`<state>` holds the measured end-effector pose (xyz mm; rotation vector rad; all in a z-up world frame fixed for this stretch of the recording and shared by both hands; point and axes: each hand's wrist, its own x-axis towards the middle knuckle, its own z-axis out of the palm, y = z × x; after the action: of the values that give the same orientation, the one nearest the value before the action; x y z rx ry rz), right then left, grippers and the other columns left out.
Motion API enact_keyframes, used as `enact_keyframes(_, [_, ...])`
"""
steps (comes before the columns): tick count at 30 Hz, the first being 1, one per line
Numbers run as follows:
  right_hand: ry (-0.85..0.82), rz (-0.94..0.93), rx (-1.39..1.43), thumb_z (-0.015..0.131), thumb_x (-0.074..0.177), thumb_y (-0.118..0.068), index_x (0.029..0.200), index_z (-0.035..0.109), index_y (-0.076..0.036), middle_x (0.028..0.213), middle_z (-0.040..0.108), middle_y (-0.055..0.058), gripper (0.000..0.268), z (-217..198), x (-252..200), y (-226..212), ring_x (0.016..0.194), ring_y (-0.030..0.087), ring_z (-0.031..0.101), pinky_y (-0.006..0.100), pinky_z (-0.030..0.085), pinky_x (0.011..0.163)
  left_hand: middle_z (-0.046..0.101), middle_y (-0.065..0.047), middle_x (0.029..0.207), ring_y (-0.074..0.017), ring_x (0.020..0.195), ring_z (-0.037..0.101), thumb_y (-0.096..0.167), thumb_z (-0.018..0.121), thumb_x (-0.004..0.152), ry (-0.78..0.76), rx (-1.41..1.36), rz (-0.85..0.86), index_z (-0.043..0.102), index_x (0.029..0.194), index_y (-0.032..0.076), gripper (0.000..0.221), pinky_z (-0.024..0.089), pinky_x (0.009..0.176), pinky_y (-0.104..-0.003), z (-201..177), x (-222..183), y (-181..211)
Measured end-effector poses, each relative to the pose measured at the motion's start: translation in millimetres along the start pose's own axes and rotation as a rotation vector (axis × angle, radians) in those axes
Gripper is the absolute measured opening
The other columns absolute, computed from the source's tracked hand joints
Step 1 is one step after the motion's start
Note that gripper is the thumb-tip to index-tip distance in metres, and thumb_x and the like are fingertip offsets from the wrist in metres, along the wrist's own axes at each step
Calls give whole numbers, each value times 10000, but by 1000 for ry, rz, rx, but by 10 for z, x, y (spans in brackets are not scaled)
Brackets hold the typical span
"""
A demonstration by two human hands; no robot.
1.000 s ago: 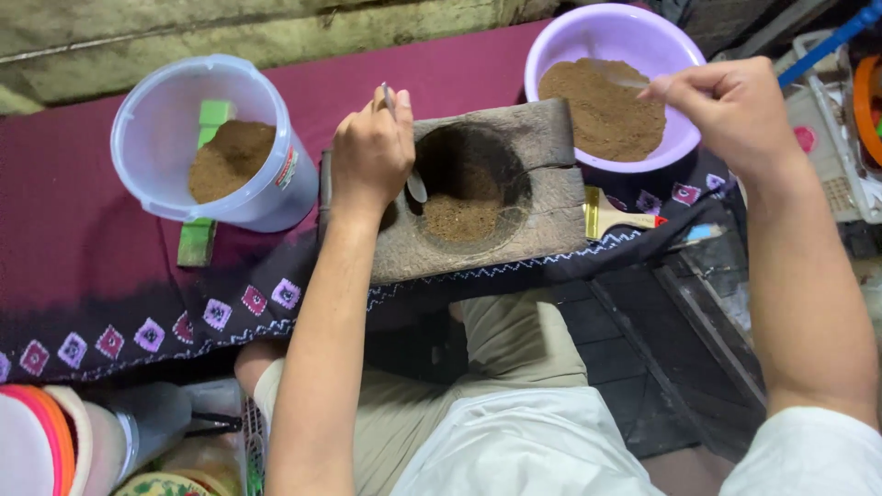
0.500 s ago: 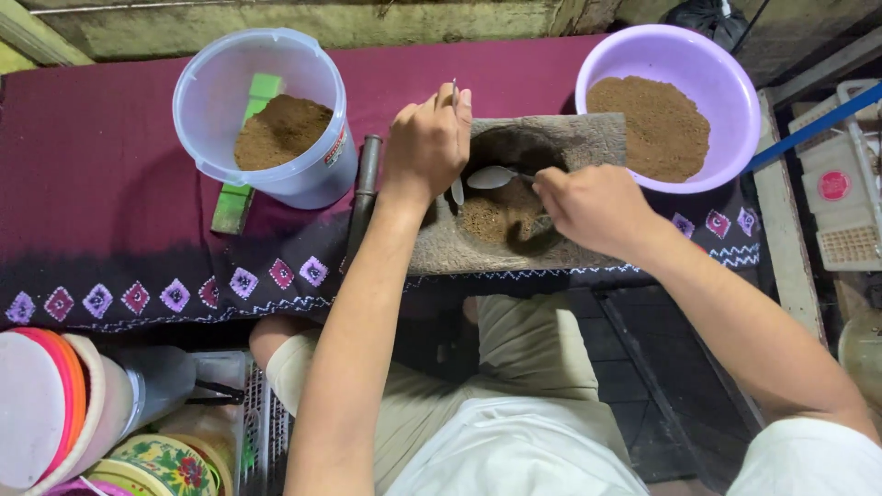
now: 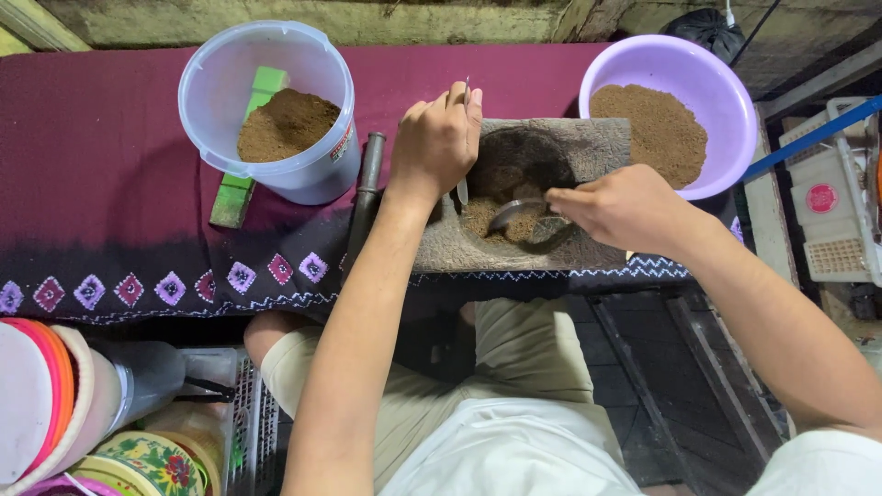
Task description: Transferring ground powder from a stone mortar into containers using a spoon and a scraping tool.
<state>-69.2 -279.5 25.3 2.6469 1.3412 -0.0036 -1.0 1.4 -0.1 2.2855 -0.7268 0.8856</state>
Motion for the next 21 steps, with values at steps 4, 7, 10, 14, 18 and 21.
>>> enact_keyframes(4, [148, 68, -28, 633, 1006, -257, 1324, 709, -131, 639, 730, -1, 351, 40, 168, -63, 351, 167, 555, 327, 328, 299, 574, -68, 649, -219, 454, 523, 129, 397, 1088, -7, -22, 9, 589, 907, 33, 280, 494, 470, -378, 1, 11, 7])
enact_keyframes(7, [121, 29, -21, 615, 962, -193, 1330, 703, -125, 842, 779, -4, 384, 118, 196, -26, 424, 204, 631, 365, 403, 325, 564, -72, 651, -226, 460, 513, 128, 410, 1086, 1, -7, 14, 587, 904, 30, 273, 470, 465, -376, -6, 6, 12])
enact_keyframes(10, [31, -18, -11, 626, 926, -177, 1330, 699, -142, 858, 791, 0, 412, 48, 124, 34, 448, 226, 644, 389, 455, 349, 549, -58, 644, -214, 461, 504, 132, 416, 1086, 2, 17, 11, 576, 888, 46, 268, 458, 474, -370, -8, -12, 10])
enact_keyframes(14, [-205, 1, -96, 579, 968, -260, 1448, 600, -245, 504, 681, -22, 481, -127, 27, 118, 388, 152, 517, 317, 416, 413, 532, -36, 637, -193, 467, 505, 133, 420, 1089, -15, 3, 5, 559, 870, 67, 267, 462, 485, -363, -9, -1, 21])
enact_keyframes(18, [109, 135, 107, 596, 1039, -286, 1342, 712, -197, 602, 737, -8, 336, -18, 97, 92, 315, 102, 463, 266, 281, 327, 504, -28, 624, -174, 452, 462, 118, 397, 1088, -31, -15, 9, 552, 843, 75, 293, 464, 468, -338, 31, 18, -2])
enact_keyframes(21, [247, 207, -111, 577, 1072, -309, 1252, 779, -160, 417, 554, -24, 309, 135, 126, 49, 301, 160, 488, 287, 247, 340, 558, -57, 646, -213, 469, 518, 121, 425, 1079, -19, 11, 6, 579, 870, 56, 268, 489, 484, -374, 26, 32, -16])
